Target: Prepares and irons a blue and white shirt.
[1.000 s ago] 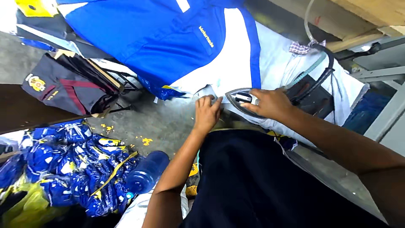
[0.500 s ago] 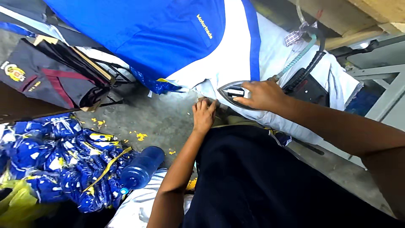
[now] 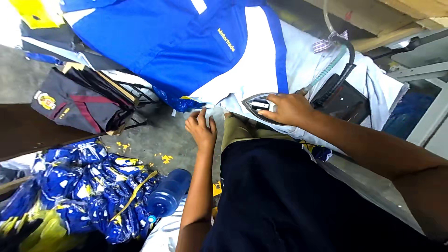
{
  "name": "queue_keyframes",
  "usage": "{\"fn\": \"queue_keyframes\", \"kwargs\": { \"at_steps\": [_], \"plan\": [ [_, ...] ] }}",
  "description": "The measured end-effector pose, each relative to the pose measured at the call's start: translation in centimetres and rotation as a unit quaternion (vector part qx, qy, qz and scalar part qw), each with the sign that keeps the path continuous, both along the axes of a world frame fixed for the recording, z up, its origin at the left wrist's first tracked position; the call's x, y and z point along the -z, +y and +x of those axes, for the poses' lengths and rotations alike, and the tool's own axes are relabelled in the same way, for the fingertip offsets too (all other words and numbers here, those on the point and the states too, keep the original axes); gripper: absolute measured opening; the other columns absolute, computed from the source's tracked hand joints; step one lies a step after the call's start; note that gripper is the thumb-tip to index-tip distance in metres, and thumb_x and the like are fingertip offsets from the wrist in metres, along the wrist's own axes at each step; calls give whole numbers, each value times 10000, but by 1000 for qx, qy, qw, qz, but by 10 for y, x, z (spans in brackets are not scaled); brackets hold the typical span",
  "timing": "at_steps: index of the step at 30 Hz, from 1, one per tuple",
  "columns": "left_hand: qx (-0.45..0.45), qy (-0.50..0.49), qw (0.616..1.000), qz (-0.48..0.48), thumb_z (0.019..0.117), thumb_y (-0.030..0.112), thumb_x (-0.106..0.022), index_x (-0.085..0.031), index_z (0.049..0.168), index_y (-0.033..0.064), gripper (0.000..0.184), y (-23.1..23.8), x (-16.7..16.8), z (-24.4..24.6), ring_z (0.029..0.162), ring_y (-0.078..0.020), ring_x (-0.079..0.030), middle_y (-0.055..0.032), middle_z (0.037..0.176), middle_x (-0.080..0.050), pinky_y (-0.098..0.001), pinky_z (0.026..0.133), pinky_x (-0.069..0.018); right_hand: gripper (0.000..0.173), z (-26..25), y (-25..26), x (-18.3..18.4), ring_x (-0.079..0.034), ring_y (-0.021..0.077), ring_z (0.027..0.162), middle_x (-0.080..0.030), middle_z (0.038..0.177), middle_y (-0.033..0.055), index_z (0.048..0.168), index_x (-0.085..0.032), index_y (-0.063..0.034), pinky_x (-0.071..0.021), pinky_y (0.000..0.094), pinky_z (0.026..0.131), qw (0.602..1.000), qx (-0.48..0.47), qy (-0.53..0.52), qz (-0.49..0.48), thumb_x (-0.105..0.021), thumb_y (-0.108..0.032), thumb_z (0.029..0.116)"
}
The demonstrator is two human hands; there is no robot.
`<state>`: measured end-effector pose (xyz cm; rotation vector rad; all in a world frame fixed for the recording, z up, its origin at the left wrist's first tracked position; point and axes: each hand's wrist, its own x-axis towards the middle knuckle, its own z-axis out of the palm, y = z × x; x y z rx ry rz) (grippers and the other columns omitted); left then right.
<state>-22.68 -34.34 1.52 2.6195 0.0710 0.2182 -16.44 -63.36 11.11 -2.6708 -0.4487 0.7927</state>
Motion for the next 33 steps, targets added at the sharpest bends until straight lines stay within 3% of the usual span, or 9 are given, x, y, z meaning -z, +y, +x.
{"fn": "queue_keyframes", "kwargs": {
  "at_steps": [3, 7, 11, 14, 20, 28, 33],
  "plan": [
    [77, -50, 996, -5, 981, 194, -616, -669, 1284, -14, 371, -3, -20, 69, 1177, -527, -564, -331, 1272, -609, -648, 964, -416, 595, -3, -12, -7, -708, 477, 891, -715, 960, 262, 1246, -659, -1, -534, 651, 741, 998, 69, 7, -3, -568, -542, 1018],
    [208, -9, 978, -1, 1041, 270, -533, -598, 1413, 44, 441, -21, -36, 175, 1403, -515, -416, -297, 1499, -485, -698, 1080, -316, 601, -7, -23, -23, -683, 532, 942, -697, 990, 309, 1332, -606, 2, -509, 708, 785, 968, 247, 49, -15, -551, -520, 1039],
    [413, 39, 908, 64, 1093, 359, -408, -528, 1504, 137, 483, -65, 7, 264, 1536, -447, -251, -178, 1639, -364, -714, 1168, -178, 651, -11, -8, -11, -677, 547, 994, -691, 1056, 330, 1357, -580, 29, -512, 704, 813, 935, 348, 44, -56, -531, -538, 1041],
    [481, 89, 864, 122, 1100, 444, -325, -428, 1576, 187, 551, -81, 36, 311, 1577, -415, -137, -126, 1697, -257, -718, 1190, -95, 668, -2, 6, -8, -681, 546, 995, -691, 1071, 333, 1368, -567, 42, -513, 698, 813, 908, 409, 46, -80, -508, -543, 1049],
    [491, 67, 860, 124, 1086, 513, -274, -406, 1588, 220, 596, -78, 46, 323, 1574, -400, -166, -113, 1698, -260, -691, 1197, -114, 693, 54, 18, -12, -674, 501, 1076, -689, 1138, 296, 1416, -537, -18, -511, 672, 875, 877, 466, 69, -91, -455, -600, 1048],
    [496, 66, 857, 121, 1089, 476, -312, -422, 1580, 203, 573, -78, 46, 321, 1570, -405, -175, -118, 1693, -270, -691, 1192, -127, 653, 9, 7, -10, -680, 538, 978, -693, 1031, 321, 1353, -583, 12, -508, 711, 822, 873, 481, 63, -60, -513, -558, 1043],
    [503, 84, 853, 115, 1084, 464, -359, -446, 1566, 208, 553, -77, 41, 326, 1565, -406, -188, -124, 1686, -285, -690, 1185, -142, 666, 49, 12, -20, -669, 535, 1029, -686, 1071, 327, 1382, -562, 4, -496, 708, 860, 851, 520, 54, -56, -491, -568, 1048]
  ]
}}
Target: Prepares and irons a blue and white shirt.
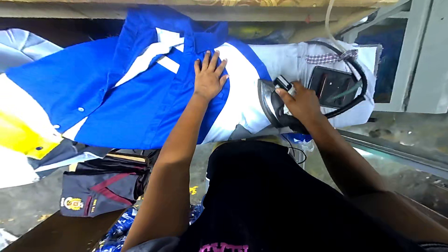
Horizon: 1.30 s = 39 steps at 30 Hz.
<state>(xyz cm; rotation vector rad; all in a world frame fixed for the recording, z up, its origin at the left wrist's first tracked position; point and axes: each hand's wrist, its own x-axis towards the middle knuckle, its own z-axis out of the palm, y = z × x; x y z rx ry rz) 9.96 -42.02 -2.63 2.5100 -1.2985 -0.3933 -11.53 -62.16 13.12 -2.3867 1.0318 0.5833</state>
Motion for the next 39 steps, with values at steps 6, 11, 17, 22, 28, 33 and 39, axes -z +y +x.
{"fn": "queue_keyframes", "kwargs": {
  "at_steps": [6, 11, 17, 22, 28, 33, 39],
  "plan": [
    [32, -12, 999, 10, 1088, 442, -341, -464, 1553, 248, 519, 5, -2, 12, 1542, -402, -253, -104, 1671, -327, -675, 1154, -202, 686, 59, 11, 8, -671, 471, 1103, -693, 1149, 271, 1427, -535, -44, -505, 660, 894, 999, 18, 12, -25, -447, -608, 1047],
    [35, -26, 999, -8, 1083, 468, -325, -482, 1544, 245, 535, 6, 0, 12, 1538, -406, -260, -107, 1667, -335, -681, 1144, -212, 702, 46, 8, 4, -663, 509, 1088, -673, 1148, 313, 1450, -494, -6, -508, 678, 888, 1000, -13, 27, -6, -442, -586, 1059],
    [38, -17, 999, -13, 1087, 459, -327, -474, 1549, 239, 533, 6, 2, 12, 1536, -416, -256, -118, 1663, -337, -682, 1145, -209, 672, 19, -7, 2, -663, 529, 1050, -677, 1096, 327, 1399, -540, 6, -494, 705, 864, 999, -38, 28, 3, -487, -568, 1052],
    [2, -7, 998, -69, 1099, 380, -359, -495, 1531, 164, 502, 16, -10, 5, 1520, -404, -310, -149, 1633, -386, -670, 1154, -222, 664, 34, 17, -8, -677, 522, 1023, -694, 1068, 310, 1391, -563, -7, -509, 692, 849, 995, -94, -17, 5, -504, -569, 1042],
    [-41, -38, 996, -70, 1094, 295, -377, -560, 1473, 127, 453, 31, 1, 15, 1476, -428, -375, -165, 1568, -473, -690, 1121, -261, 605, 45, 49, 10, -700, 483, 982, -708, 1060, 275, 1326, -606, 15, -538, 647, 803, 982, -183, -33, 19, -534, -516, 1046],
    [-39, -43, 997, -56, 1099, 322, -344, -556, 1480, 156, 467, 30, 5, 18, 1478, -403, -377, -135, 1582, -462, -667, 1128, -262, 645, 58, 46, 10, -693, 471, 1032, -699, 1111, 268, 1353, -584, -9, -535, 637, 831, 983, -182, -5, 2, -500, -568, 1043],
    [-38, -57, 996, -63, 1097, 339, -329, -559, 1479, 173, 476, 32, 6, 19, 1475, -391, -387, -121, 1579, -471, -659, 1121, -274, 609, 4, 25, 8, -700, 505, 971, -707, 1056, 290, 1328, -608, 12, -538, 669, 792, 976, -219, 5, 11, -558, -520, 1035]
  ]
}}
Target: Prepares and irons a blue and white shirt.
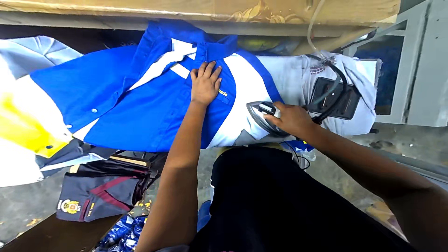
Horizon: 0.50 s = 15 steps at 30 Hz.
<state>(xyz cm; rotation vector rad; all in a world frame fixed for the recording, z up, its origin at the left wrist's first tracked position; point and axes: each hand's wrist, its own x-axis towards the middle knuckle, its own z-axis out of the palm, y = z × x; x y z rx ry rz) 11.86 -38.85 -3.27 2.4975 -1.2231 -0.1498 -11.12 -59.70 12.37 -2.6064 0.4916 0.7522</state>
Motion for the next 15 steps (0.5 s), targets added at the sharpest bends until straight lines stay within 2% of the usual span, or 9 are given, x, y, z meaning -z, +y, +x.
{"fn": "queue_keyframes", "kwargs": {
  "at_steps": [4, 7, 11, 15],
  "plan": [
    [-2, -4, 1000, -2, 1095, 343, -332, -564, 1476, 172, 478, -1, 4, -1, 1475, -391, -386, -123, 1575, -476, -659, 1125, -268, 607, -21, -29, -5, -695, 511, 948, -708, 1002, 296, 1339, -618, -17, -522, 691, 797, 998, 40, 36, 22, -558, -537, 1032],
    [-6, -5, 1000, 8, 1094, 346, -322, -558, 1482, 179, 483, 0, 5, -1, 1480, -388, -380, -122, 1581, -468, -654, 1129, -264, 630, -10, -37, -16, -679, 526, 994, -698, 1040, 309, 1368, -595, -24, -505, 705, 828, 996, 83, 39, 21, -520, -557, 1041],
    [-7, -8, 1000, 4, 1095, 354, -323, -560, 1479, 172, 486, 0, 4, -3, 1481, -394, -377, -122, 1584, -465, -662, 1125, -262, 677, 29, -36, -8, -661, 526, 1069, -682, 1114, 320, 1418, -546, -21, -495, 699, 886, 987, 159, -7, 4, -480, -583, 1047],
    [-9, -7, 1000, 9, 1096, 355, -319, -558, 1479, 170, 488, 1, 5, 0, 1484, -389, -374, -121, 1589, -459, -659, 1132, -255, 678, 84, -32, 2, -665, 475, 1113, -681, 1167, 282, 1397, -550, -21, -507, 662, 903, 979, 197, -38, -16, -467, -595, 1046]
  ]
}}
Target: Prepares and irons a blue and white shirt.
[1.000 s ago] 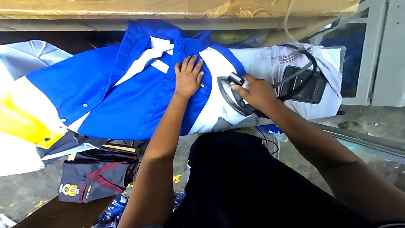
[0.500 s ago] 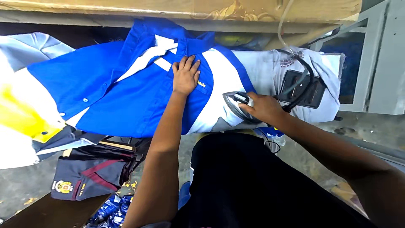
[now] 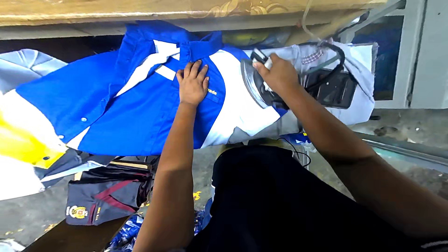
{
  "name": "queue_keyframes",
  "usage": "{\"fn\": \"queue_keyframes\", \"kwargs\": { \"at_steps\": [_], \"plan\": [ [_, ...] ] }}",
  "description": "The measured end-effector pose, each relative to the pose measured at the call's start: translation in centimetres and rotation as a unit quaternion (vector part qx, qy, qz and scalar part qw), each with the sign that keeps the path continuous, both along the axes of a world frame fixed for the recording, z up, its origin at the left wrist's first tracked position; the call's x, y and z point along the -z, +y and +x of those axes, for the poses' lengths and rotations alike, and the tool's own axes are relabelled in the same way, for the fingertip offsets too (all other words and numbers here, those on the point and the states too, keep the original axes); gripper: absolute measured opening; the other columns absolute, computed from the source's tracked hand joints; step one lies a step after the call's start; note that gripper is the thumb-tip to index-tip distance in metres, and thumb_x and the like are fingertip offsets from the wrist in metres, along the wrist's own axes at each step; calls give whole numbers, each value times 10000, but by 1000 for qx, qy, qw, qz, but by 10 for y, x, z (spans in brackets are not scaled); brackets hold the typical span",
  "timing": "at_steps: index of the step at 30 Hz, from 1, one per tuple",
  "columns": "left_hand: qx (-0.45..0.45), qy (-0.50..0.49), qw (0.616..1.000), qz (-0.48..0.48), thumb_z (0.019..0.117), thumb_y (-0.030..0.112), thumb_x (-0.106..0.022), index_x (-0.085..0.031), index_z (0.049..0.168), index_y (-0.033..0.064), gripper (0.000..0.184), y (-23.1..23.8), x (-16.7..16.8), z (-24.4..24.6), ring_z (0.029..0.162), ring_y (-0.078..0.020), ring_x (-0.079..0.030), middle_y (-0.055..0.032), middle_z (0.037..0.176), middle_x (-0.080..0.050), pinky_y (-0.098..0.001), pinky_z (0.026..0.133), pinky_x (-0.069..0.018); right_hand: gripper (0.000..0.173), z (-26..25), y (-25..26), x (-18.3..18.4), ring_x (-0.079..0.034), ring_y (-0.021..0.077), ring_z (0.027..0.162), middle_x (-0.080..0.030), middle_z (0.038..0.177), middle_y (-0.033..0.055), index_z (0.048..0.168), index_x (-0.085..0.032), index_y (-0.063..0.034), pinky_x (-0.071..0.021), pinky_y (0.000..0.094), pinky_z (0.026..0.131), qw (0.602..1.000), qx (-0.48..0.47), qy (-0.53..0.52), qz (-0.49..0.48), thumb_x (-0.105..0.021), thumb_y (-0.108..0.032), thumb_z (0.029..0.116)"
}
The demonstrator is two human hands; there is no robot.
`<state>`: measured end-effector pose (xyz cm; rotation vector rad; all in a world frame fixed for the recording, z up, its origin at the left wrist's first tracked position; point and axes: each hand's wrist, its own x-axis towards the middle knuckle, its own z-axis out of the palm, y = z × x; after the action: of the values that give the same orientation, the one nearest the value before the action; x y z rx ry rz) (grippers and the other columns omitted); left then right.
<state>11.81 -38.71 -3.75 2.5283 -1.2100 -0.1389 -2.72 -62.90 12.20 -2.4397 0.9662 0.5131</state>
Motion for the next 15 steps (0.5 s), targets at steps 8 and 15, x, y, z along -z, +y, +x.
{"fn": "queue_keyframes", "kwargs": {
  "at_steps": [8, 15],
  "plan": [
    [3, -13, 1000, -18, 1091, 367, -311, -578, 1459, 164, 498, 0, 2, -1, 1466, -389, -398, -125, 1569, -483, -650, 1122, -271, 689, 1, -4, -7, -645, 463, 1170, -659, 1234, 280, 1447, -509, -28, -503, 648, 943, 998, -65, 23, -1, -454, -590, 1052],
    [3, -11, 1000, -11, 1088, 378, -298, -574, 1464, 167, 512, 0, 0, -1, 1470, -386, -393, -126, 1576, -476, -648, 1109, -275, 633, -130, -8, -5, -681, 528, 992, -686, 1071, 317, 1371, -568, 7, -524, 693, 815, 990, -111, 87, 22, -513, -537, 1051]
  ]
}}
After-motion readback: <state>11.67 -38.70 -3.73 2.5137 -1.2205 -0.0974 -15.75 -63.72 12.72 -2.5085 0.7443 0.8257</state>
